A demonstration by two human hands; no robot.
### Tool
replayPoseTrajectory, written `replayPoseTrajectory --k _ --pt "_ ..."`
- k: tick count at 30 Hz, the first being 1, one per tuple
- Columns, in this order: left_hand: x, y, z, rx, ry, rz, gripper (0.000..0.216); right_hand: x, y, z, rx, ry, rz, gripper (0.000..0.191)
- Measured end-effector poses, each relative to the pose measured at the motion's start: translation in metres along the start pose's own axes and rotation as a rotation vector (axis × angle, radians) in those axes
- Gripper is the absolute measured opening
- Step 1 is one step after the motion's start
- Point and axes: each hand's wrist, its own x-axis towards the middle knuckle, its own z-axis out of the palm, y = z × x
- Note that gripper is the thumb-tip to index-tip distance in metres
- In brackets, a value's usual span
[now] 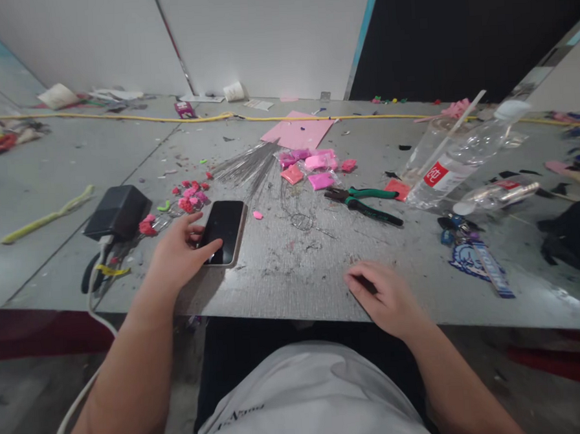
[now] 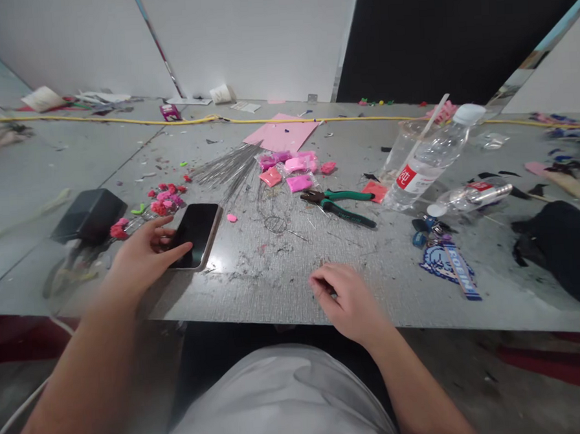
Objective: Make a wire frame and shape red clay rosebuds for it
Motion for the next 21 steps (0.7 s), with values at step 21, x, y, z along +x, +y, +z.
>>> replayPoseTrajectory --k 21 --pt "-0.005 0.005 -0.001 -0.124 -0.027 -0.033 0.062 -0.001 0.001 0.001 0.016 0.005 -0.011 0.018"
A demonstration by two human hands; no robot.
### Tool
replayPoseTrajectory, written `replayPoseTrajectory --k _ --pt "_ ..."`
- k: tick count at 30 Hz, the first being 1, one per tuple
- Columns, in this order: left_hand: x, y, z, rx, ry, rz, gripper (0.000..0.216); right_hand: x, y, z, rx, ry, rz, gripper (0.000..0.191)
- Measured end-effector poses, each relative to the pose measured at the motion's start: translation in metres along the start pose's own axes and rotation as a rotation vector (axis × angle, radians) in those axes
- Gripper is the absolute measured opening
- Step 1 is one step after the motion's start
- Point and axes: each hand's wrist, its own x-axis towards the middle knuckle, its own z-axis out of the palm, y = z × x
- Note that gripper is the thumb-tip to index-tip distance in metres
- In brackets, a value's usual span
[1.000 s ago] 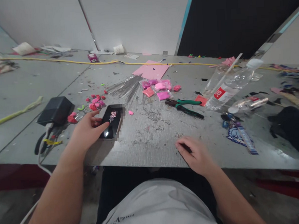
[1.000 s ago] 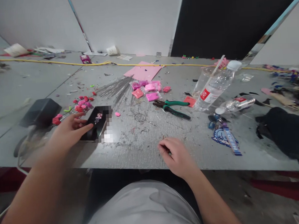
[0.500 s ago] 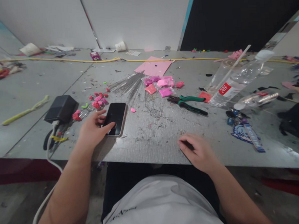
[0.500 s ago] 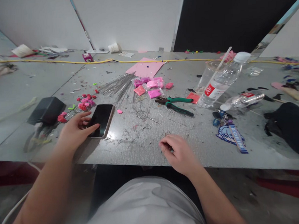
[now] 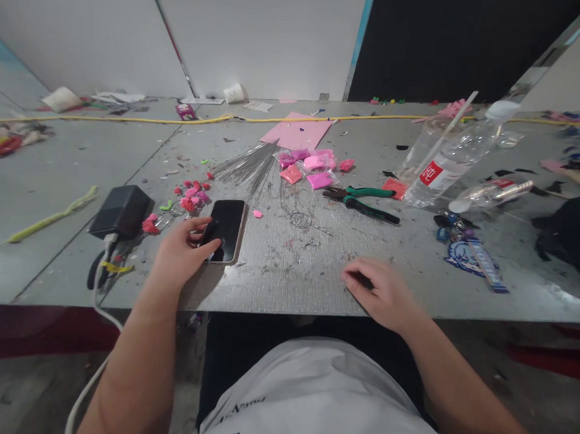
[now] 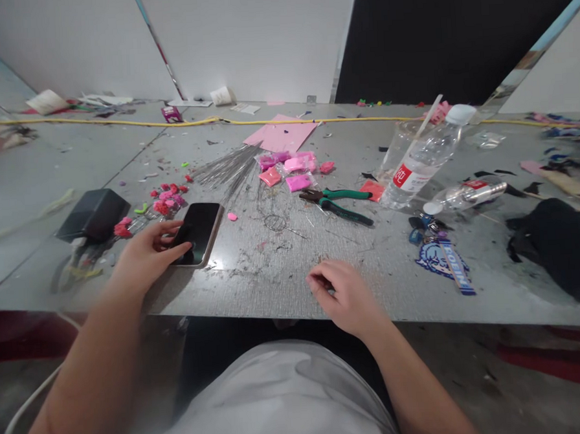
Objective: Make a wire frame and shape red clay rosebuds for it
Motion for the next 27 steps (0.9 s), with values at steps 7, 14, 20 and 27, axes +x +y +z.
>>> replayPoseTrajectory --k 7,14,20,27 --pt "-0.001 -0.002 0.003 -0.005 0.026 -0.015 0.055 0.000 0.001 0.000 0.001 0.001 -0.004 0.016" --pt "0.006 -0.003 -0.008 -0.085 -0.131 0.004 0.069 0.000 0.002 0.000 0.017 -0.009 0.003 0.015" --pt "0.020 0.010 -0.015 0.027 -0.273 -0.118 0.093 -0.001 0.002 0.000 0.003 0.000 -0.010 0.017" --pt "0.039 0.008 -0.022 0.169 -0.395 -0.120 0.090 0.000 0.000 0.000 0.003 -0.005 -0.014 0.019"
